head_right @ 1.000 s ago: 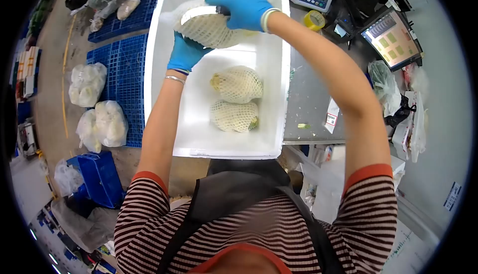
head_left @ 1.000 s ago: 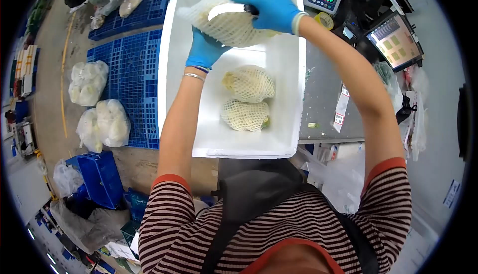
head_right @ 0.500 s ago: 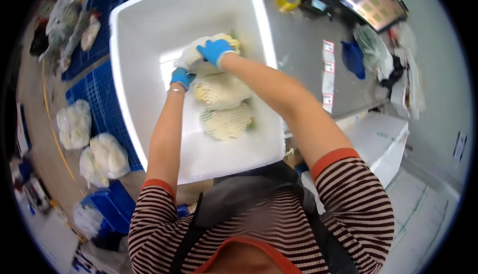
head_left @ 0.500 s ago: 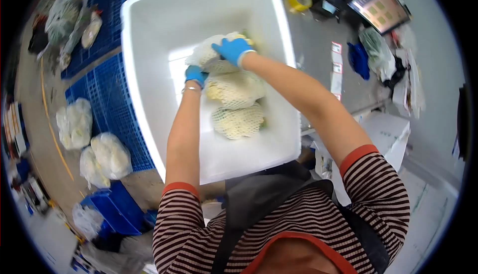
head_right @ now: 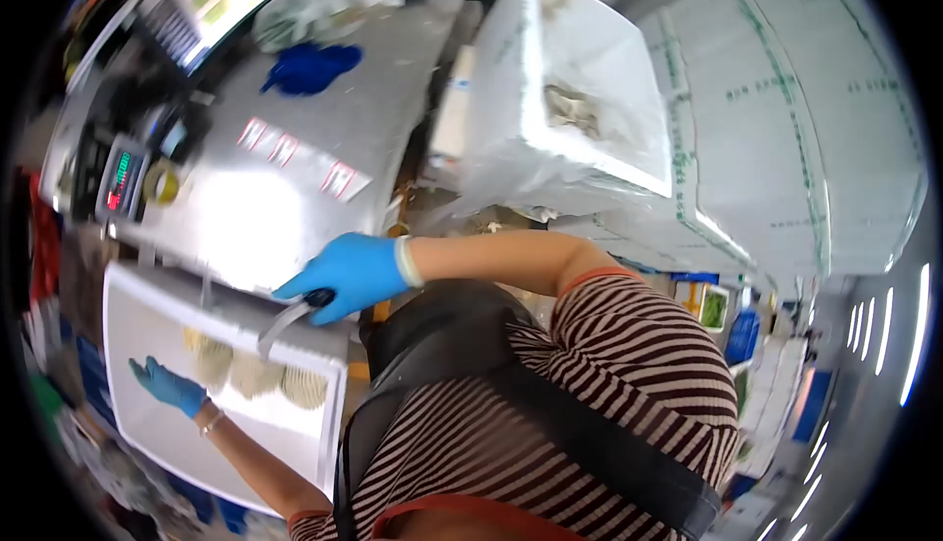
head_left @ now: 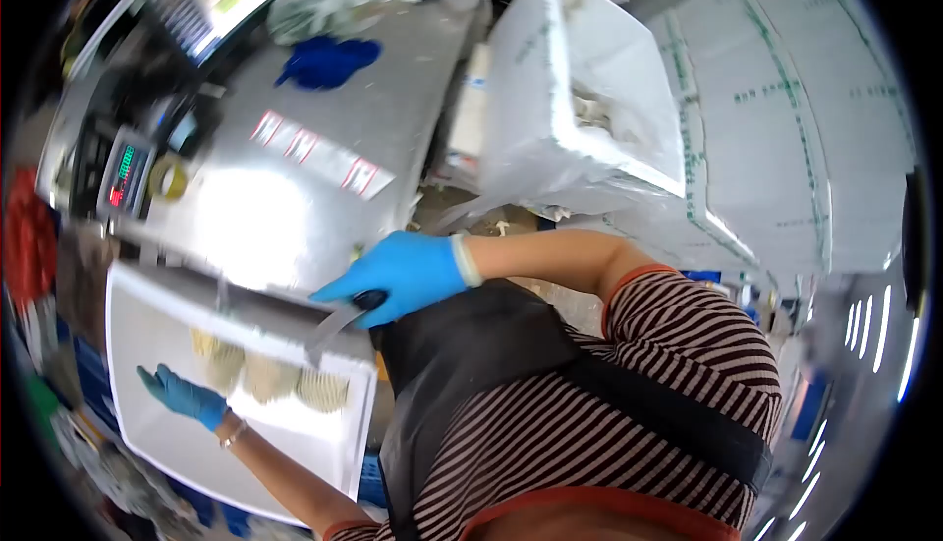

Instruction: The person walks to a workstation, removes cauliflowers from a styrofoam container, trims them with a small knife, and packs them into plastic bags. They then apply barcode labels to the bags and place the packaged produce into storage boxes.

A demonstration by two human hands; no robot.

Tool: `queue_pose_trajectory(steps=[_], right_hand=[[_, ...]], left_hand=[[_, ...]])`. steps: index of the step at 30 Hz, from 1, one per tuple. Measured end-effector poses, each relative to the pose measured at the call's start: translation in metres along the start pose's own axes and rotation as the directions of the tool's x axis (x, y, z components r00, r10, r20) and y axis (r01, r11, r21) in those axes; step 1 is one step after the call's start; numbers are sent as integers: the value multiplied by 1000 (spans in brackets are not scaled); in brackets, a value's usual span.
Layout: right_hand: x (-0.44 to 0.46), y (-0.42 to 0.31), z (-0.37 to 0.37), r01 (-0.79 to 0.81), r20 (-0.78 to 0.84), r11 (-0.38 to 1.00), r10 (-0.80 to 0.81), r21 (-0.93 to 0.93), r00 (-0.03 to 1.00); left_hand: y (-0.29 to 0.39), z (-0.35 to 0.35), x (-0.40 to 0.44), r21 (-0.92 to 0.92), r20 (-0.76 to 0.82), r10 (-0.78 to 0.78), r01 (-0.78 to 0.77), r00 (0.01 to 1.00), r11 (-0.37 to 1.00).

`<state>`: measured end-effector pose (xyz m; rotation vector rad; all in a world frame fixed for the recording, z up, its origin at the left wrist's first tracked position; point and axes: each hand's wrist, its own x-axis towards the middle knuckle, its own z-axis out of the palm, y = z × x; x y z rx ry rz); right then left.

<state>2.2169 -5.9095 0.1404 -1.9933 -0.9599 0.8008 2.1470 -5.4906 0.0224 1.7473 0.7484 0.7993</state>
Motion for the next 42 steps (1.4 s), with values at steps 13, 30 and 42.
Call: queue_pose_trajectory(steps=[13, 30, 42], right_hand=[[-520, 255, -210, -493, -874, 736, 473, 463, -113], [-571, 299, -143, -733, -872, 486, 371, 476, -320], [-571, 303, -145, -766, -854, 412, 394, 494, -339]], left_hand=[[330, 456, -403, -305, 941, 244, -280, -234, 910], [165, 669, -690, -608, 763, -28, -733, -645, 305], [203, 864, -552, -131, 988, 115, -967, -108, 218]])
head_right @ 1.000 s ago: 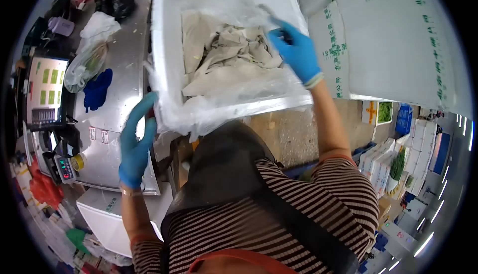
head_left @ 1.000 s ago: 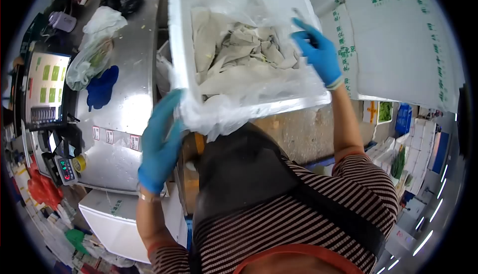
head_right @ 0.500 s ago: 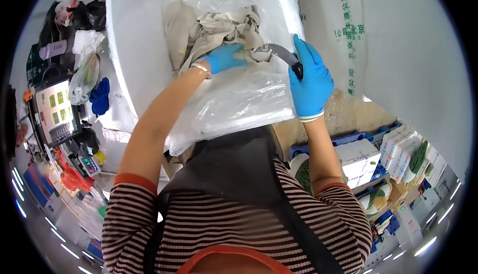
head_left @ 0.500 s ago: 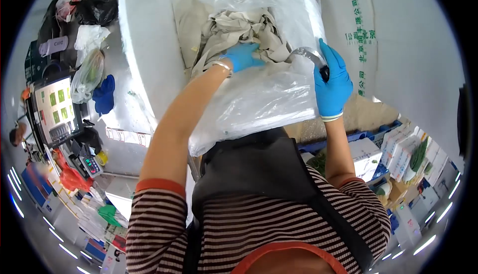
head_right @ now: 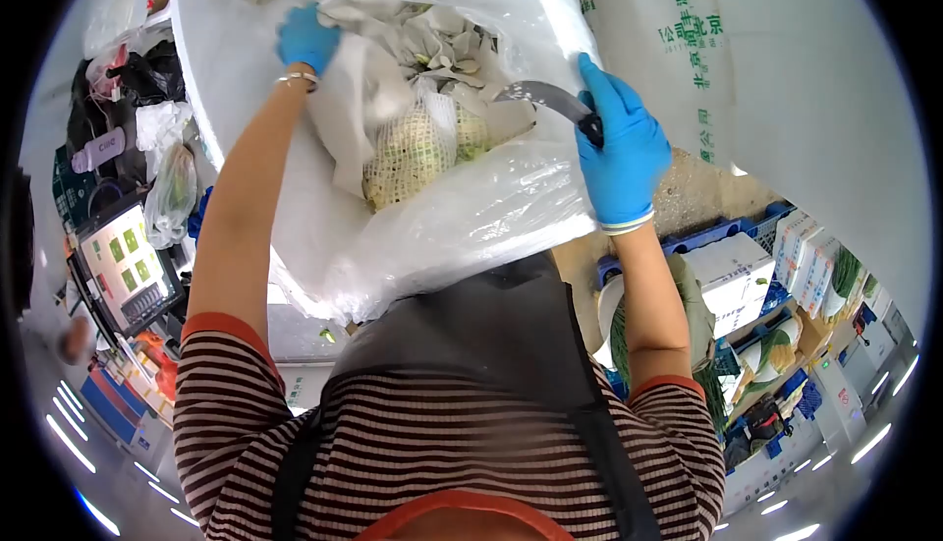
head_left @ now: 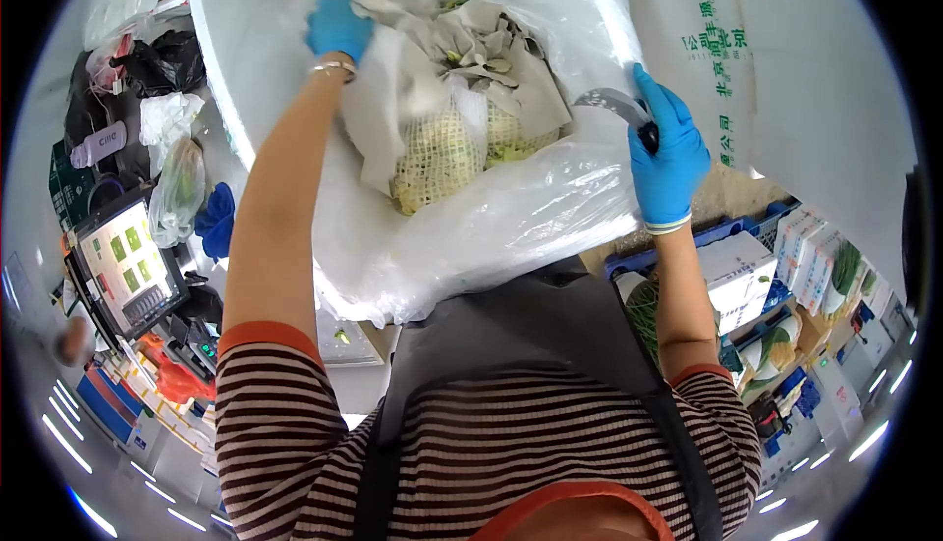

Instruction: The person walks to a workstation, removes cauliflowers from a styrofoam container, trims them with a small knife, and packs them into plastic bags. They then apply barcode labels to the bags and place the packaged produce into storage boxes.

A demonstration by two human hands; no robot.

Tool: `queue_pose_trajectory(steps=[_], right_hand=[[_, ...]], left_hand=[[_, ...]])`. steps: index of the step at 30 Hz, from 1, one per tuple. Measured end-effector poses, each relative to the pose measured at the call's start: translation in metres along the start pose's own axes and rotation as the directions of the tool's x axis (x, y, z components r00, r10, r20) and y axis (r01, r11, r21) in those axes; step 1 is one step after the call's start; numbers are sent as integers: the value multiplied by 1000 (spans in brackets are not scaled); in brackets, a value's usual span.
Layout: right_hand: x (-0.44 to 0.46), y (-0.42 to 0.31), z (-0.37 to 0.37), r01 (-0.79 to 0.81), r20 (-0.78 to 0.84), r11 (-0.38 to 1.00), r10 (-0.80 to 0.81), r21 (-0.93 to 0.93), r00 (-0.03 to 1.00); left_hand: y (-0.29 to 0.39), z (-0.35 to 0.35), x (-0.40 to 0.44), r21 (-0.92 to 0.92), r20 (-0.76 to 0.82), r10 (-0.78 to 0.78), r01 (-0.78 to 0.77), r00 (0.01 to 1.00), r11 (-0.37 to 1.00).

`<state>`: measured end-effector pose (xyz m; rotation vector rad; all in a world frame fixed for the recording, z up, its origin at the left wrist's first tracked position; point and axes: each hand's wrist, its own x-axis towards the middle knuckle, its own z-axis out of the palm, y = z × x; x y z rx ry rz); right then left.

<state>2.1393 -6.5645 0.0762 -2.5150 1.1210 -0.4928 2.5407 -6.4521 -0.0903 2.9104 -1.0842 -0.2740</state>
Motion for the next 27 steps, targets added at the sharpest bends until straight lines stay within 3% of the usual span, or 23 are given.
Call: queue_pose_trajectory(steps=[1, 2, 4, 5, 7, 9, 11, 14, 17, 20, 23, 25, 27], right_hand=[[1, -2, 1, -5, -4, 1000, 5, 20, 1000], [2, -4, 1, -11, -8, 999, 12, 39, 1000], [-1, -1, 3, 3, -33, 1000, -3, -6, 999], [-1, -1, 4, 1, -28, 1000, -1, -4, 1000], [-1, -1, 5, 0, -24, 1000, 0, -2, 1000], [0, -1, 6, -2, -36, 1000, 2, -13, 999], [-1, -1, 7, -11, -51, 1000, 11, -13, 999], [-1, 3, 11, 14, -80, 1000, -13, 8, 997], [0, -1, 9, 0, -83, 1000, 2, 25, 997], [1, -5, 7, -19, -62, 999, 22, 43, 998], [2, -2, 3, -12, -51, 1000, 13, 17, 999], [3, -1, 3, 6, -34, 1000, -6, 15, 999], [6, -1, -1, 26, -31, 999, -25, 31, 999]], left_hand=[[5, -30, -10, 261, -132, 31, 5, 991, 965], [7, -35, -11, 366, -386, 215, -64, 897, 928], [21, -37, -21, 382, -389, 400, -250, 830, 890], [40, -37, -30, 248, -175, 416, -369, 892, 896], [63, -6, -69, -75, 123, 610, -606, 783, 792], [77, 25, -100, -262, 495, 799, -818, 342, 512], [60, 73, -136, -316, 286, 957, -947, -38, 56], [50, 85, -159, -115, 14, 999, -992, -52, -50], [79, 81, -161, -178, 489, 864, -956, 118, 231], [80, 72, -163, -4, 564, 825, -999, -35, -40], [41, 41, -144, -289, 391, 853, -834, 346, 471], [20, -4, -125, -154, 150, 958, -951, 246, 268], [10, -62, -113, -117, 11, 961, -955, 275, 274]])
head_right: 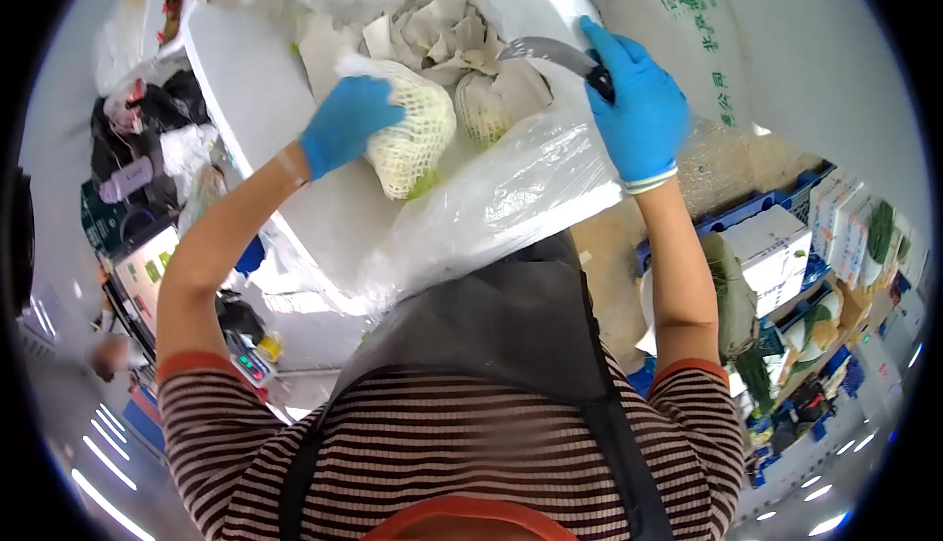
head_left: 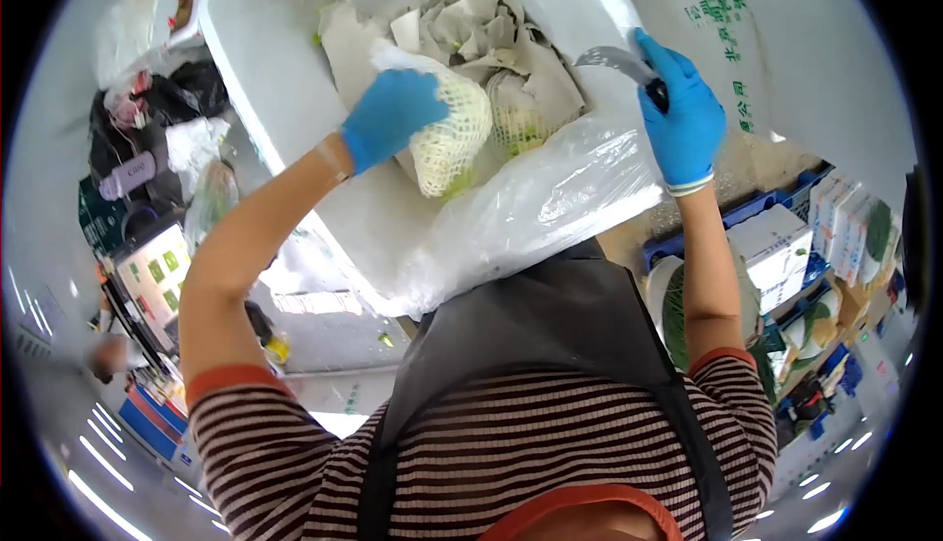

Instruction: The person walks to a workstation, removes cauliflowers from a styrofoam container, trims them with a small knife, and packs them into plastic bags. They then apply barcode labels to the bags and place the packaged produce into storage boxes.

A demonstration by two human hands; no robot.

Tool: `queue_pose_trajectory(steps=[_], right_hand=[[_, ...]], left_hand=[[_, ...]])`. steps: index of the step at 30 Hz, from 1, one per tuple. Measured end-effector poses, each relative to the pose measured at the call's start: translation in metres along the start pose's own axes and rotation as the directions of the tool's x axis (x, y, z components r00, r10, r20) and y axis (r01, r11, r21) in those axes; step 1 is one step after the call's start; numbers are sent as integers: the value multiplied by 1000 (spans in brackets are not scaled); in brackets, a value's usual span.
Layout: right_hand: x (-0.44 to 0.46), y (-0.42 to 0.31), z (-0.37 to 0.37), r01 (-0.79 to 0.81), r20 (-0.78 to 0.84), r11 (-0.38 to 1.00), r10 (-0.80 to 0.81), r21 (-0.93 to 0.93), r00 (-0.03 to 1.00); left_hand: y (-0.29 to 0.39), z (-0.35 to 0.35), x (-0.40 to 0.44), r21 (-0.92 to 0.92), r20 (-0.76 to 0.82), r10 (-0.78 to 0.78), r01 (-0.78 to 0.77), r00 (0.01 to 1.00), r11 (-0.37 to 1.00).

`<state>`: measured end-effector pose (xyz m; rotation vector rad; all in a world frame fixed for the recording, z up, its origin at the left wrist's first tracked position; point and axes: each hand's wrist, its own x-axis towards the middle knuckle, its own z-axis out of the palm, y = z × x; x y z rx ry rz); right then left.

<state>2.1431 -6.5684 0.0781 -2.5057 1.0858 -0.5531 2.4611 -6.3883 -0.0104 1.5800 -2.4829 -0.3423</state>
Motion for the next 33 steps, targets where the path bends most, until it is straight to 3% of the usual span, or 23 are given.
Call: queue_pose_trajectory(steps=[4, 5, 8, 9, 10, 11, 12, 13, 14, 15, 16, 17, 18, 19, 21, 24, 26, 28, 29, 30, 32, 33], right_hand=[[-2, 1, -4, 39, -8, 997, -39, -63, 999], [-2, 1, -6, 37, 32, 997, -34, -72, 999], [1, -12, -19, 139, -88, 982, -129, 128, 988], [4, -27, -23, 171, -156, 965, -141, 201, 978], [14, -44, -28, -8, 17, 866, -1, 501, 1000], [23, -64, -38, -228, 237, 669, 79, 708, 968], [27, -77, -45, -460, 469, 406, 83, 790, 879], [26, -61, -24, -627, 663, 259, -76, 735, 745], [23, -63, -11, -751, 759, 119, -147, 650, 634], [17, -74, -2, -812, 800, -44, -145, 582, 582], [12, -81, 5, -826, 817, -142, -129, 545, 562], [8, -88, 11, -829, 827, -195, -112, 525, 550], [10, -77, 18, -815, 783, -50, -250, 578, 570], [11, -65, 25, -758, 721, 76, -382, 648, 578], [11, -74, 19, -801, 776, 145, -393, 581, 492], [6, -80, 33, -772, 717, 1, -372, 635, 589], [2, -86, 36, -750, 718, 40, -325, 661, 616], [-2, -81, 50, -755, 733, 99, -348, 648, 584], [-10, -100, 48, -722, 711, 59, -247, 689, 659], [-16, -109, 44, -712, 708, 82, -236, 697, 666], [-20, -113, 38, -688, 695, 118, -210, 716, 688], [-19, -114, 36, -676, 688, 138, -217, 724, 692]], left_hand=[[43, -97, -24, 184, -232, -313, 357, 921, 916], [55, -108, -32, 178, -352, -306, 384, 885, 906], [101, -142, -45, 229, -643, -234, 475, 729, 850], [115, -147, -58, 250, -663, -240, 512, 709, 822], [128, -145, -71, 263, -676, -255, 550, 691, 793], [143, -134, -73, 215, -778, -243, 609, 580, 763], [158, -123, -75, 152, -862, -225, 655, 454, 740], [166, -111, -73, -20, -870, -316, 612, 379, 790], [170, -92, -77, -43, -887, -312, 611, 341, 791], [174, -77, -78, -65, -902, -307, 607, 303, 792], [185, -78, -76, -127, -808, -441, 615, 391, 778], [192, -77, -73, -305, -769, -550, 569, 326, 764], [195, -73, -70, -473, -713, -649, 502, 264, 724], [195, -67, -78, -503, -652, -702, 529, 286, 683], [209, -85, -79, -562, -576, -751, 511, 323, 651], [219, -116, -95, -575, -457, -824, 596, 334, 560], [242, -130, -84, -609, -623, -768, 522, 152, 598], [270, -143, -43, -751, -578, -813, 346, 69, 563], [270, -137, -29, -650, -625, -777, 496, 82, 576], [266, -126, -19, -540, -650, -757, 662, 63, 519], [248, -98, -16, -395, -765, -644, 782, 11, 481], [247, -95, -21, -367, -785, -618, 780, 32, 507]])
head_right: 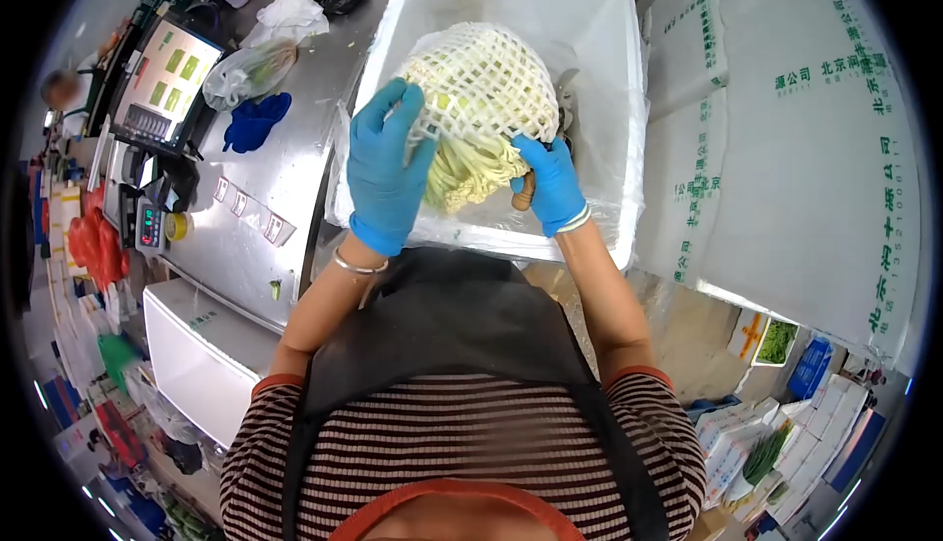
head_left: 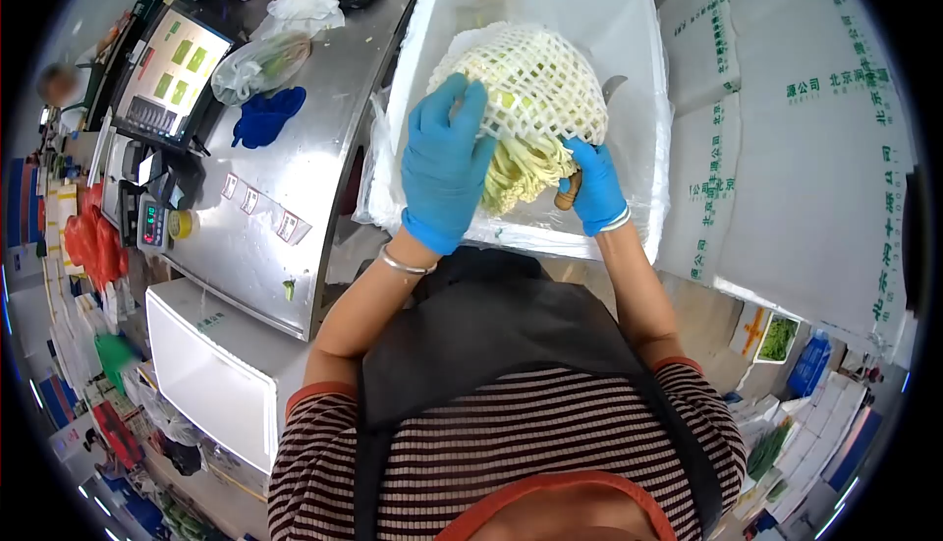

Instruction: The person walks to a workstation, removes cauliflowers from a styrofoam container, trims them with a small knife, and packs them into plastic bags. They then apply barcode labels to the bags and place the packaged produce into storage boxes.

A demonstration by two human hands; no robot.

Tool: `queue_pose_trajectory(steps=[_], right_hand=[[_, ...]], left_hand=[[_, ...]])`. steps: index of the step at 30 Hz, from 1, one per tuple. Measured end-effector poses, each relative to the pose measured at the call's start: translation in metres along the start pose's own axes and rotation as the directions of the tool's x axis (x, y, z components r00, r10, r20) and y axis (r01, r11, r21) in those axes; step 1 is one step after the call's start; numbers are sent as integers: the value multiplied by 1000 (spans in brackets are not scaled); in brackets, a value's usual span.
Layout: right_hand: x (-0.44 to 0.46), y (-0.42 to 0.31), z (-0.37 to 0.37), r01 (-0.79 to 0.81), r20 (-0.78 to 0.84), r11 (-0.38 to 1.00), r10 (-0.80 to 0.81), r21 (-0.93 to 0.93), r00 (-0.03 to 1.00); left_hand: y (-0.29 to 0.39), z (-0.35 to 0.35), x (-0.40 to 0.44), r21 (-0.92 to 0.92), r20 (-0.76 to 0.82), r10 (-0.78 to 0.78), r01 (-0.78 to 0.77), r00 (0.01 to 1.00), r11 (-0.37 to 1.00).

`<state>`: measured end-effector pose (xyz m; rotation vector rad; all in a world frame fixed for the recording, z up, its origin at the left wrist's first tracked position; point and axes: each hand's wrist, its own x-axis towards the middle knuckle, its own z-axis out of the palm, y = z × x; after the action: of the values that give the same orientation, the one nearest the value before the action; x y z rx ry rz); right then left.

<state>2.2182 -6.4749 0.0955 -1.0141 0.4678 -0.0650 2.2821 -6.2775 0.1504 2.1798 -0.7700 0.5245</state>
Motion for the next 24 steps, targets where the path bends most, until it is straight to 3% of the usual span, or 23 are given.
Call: queue_pose_trajectory(steps=[2, 3, 5, 6, 9, 12, 14, 15, 16, 19, 20, 21, 22, 23, 24], right_hand=[[-3, -4, -1, 15, -3, 999, -15, -40, 1000], [-2, -3, -6, 10, 27, 999, -9, -41, 1000], [3, 0, -19, 4, 92, 999, -1, -42, 996], [-3, -5, -14, -34, 145, 999, 35, -4, 989], [-14, -9, -5, -205, 326, 967, 147, 152, 934], [-24, -4, 9, -288, 367, 944, 214, 160, 905], [-29, 3, 18, -284, 375, 947, 211, 152, 903], [-33, 7, 24, -355, 398, 915, 258, 192, 880], [-37, 12, 30, -426, 423, 876, 305, 228, 853], [-50, 37, 42, -528, 408, 816, 411, 234, 815], [-55, 43, 46, -438, 435, 886, 338, 153, 835], [-60, 46, 52, -336, 468, 939, 264, 75, 843], [-68, 48, 58, -205, 382, 978, 199, -26, 903], [-68, 48, 56, -209, 383, 968, 248, -141, 890], [-67, 46, 50, -213, 377, 943, 300, -256, 876]], left_hand=[[-14, -10, -2, -13, -11, 77, -77, 997, 997], [-17, -15, 0, -144, 4, -88, 88, 996, 986], [-22, -32, 11, -379, 91, -389, 393, 917, 838], [-29, -41, 25, -774, 261, -528, 502, 808, 385], [-65, -63, 51, -644, 746, -334, 752, 577, -138], [-38, -108, 64, -530, 765, -209, 780, 609, 333], [-52, -112, 55, -393, 592, -198, 494, 781, 776], [-61, -113, 47, -255, 502, -148, 309, 852, 916], [-68, -114, 39, -136, 468, -158, 248, 869, 959], [-97, -94, 5, -525, 539, -151, 471, 828, 709], [-91, -100, 2, -564, 741, -149, 727, 655, 392], [-94, -104, 0, -550, 769, -121, 745, 628, 378], [-97, -108, -1, -537, 793, -91, 762, 602, 362], [-100, -110, -5, -523, 816, -62, 780, 575, 342], [-104, -108, -6, -520, 839, -88, 839, 537, 162]])
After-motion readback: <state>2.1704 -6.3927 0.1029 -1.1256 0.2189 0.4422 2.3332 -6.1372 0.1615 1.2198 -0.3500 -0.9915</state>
